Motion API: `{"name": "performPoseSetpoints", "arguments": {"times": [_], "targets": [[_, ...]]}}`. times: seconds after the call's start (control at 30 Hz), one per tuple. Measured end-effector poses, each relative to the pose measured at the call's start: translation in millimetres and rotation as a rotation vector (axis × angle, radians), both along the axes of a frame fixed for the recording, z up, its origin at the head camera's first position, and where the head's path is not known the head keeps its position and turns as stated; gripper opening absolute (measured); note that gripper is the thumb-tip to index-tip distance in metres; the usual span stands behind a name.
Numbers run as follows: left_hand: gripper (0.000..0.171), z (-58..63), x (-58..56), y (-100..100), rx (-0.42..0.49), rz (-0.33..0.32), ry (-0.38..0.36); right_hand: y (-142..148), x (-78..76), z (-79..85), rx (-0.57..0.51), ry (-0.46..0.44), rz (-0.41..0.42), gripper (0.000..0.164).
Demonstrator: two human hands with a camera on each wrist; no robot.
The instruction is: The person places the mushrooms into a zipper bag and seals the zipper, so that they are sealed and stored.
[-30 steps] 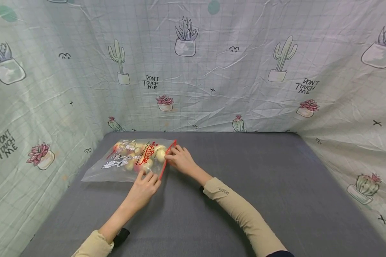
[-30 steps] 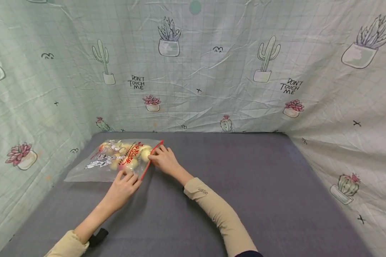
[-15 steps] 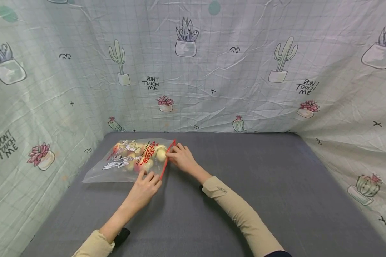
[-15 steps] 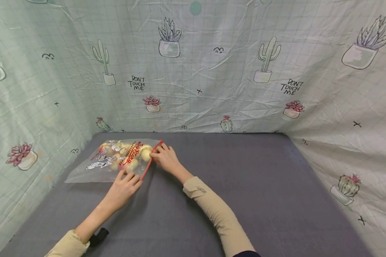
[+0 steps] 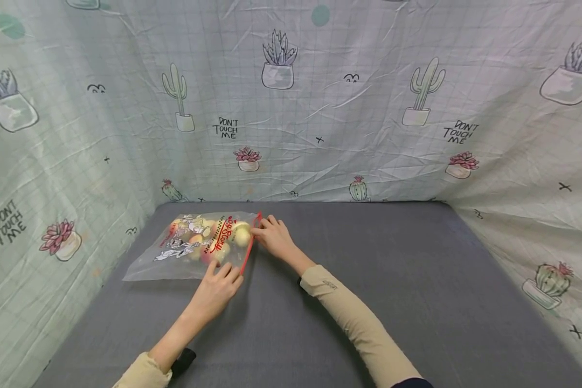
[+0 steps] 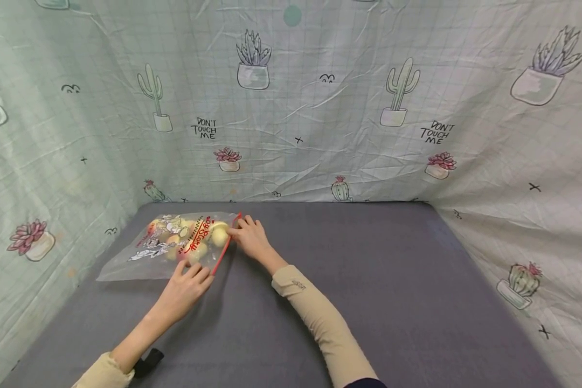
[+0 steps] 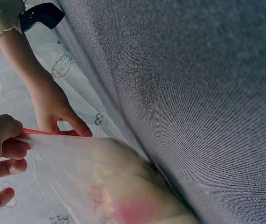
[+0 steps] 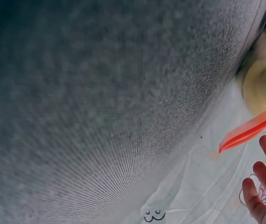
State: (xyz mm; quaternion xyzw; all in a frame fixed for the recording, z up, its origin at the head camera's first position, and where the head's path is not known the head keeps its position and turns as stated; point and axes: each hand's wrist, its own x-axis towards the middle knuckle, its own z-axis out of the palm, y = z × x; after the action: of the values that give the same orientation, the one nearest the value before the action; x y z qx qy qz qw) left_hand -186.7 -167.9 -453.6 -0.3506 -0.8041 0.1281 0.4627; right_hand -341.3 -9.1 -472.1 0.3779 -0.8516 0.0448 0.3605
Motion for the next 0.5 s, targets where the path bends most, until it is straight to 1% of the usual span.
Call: {"name": "performPoseSetpoints", "arguments": {"times": [0.2, 0.3, 0.5], "targets": [[0.022, 0.1, 1.1, -0.6, -0.003, 0.005, 0.003, -1.1, -4.1, 0.8, 0.02, -0.042, -0.038, 0.02], [0.023, 1.9, 2.6, -0.7, -0.001, 0.009, -0.005, -1.6, -6.1, 1.6, 0.03, -0.05, -0.056, 0.02], [0.022, 2.9, 3.8, -2.0, -0.005, 0.014, -0.005, -2.2, -8.4, 1.8, 0.039, -0.07, -0.066, 0.02]]}}
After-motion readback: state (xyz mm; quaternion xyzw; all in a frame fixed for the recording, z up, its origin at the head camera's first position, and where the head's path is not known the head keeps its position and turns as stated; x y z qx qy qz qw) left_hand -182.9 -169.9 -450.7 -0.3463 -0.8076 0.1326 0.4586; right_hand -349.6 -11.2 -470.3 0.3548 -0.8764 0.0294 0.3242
